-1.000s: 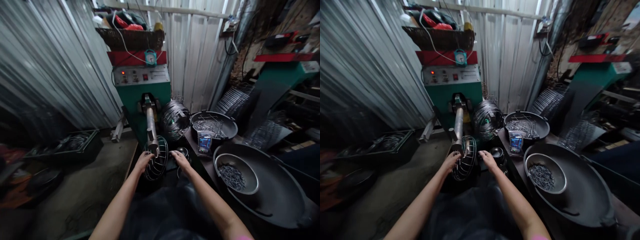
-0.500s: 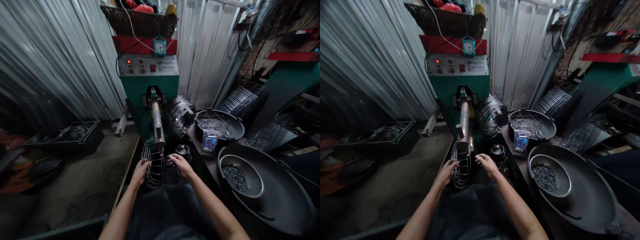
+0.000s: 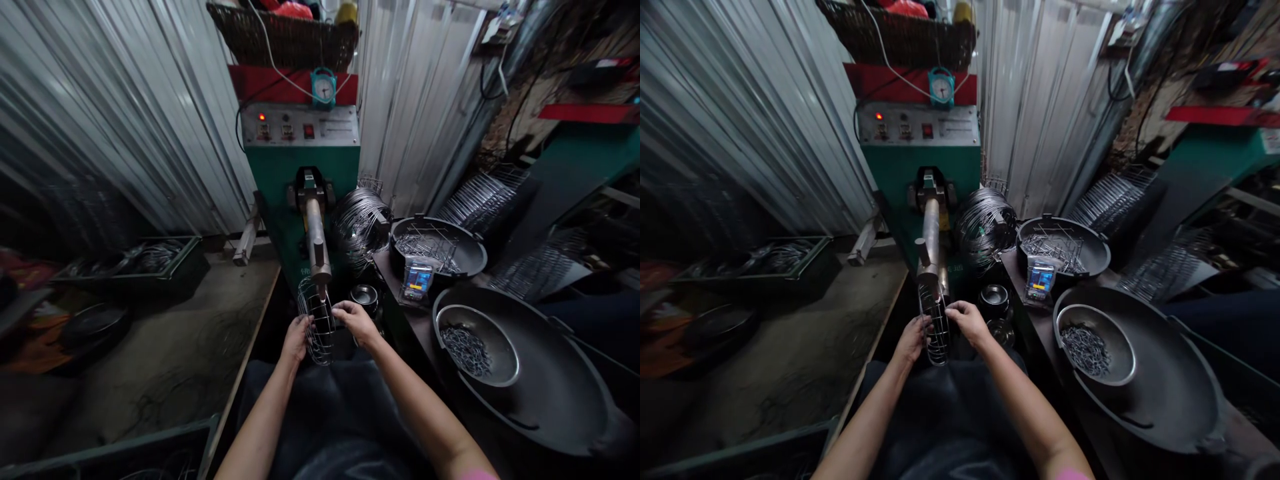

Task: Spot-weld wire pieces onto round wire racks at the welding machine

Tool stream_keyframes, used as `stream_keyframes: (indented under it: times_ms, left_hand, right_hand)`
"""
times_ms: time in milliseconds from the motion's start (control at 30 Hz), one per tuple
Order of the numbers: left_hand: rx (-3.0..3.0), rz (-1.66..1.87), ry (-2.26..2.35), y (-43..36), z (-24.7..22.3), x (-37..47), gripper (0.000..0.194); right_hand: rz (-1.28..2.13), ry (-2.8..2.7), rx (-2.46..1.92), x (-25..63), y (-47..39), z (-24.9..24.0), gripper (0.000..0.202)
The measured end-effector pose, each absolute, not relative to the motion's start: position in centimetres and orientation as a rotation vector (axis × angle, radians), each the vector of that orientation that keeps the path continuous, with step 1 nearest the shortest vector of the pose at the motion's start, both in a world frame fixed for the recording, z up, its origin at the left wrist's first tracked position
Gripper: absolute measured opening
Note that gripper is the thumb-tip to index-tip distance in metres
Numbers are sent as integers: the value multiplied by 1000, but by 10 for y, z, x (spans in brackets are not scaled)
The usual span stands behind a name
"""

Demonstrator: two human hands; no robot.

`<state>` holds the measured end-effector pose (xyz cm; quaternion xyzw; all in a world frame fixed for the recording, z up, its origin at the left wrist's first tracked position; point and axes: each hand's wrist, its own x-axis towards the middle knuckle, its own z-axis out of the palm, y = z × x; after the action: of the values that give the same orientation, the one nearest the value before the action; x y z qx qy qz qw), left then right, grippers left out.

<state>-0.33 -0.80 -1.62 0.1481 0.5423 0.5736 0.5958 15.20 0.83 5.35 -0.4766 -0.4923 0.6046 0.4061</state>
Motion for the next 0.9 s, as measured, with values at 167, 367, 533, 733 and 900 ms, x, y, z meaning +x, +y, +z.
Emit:
stream_keyframes:
  times_ms: [167, 367, 533, 733, 900]
  left_hand:
    - [274, 1296, 1256, 0, -19, -4, 28]
    - [209, 1229, 1194, -3, -22, 6, 21]
    - [152, 1218, 1225, -1, -21, 6, 14]
    - [116, 1142, 1232, 5, -20, 5, 16]
    - [85, 1136, 1232, -2, -20, 9, 21]
  right_hand:
    - [1439, -1286, -1203, 143, 22, 58, 18]
    - [1449, -1320, -1193, 150, 16, 57, 20]
    - [1562, -1400, -1187, 163, 7, 49, 20]
    - [1541, -1341, -1184, 157, 12, 52, 17]
    - [1536, -1298, -1174, 160, 5, 54, 18]
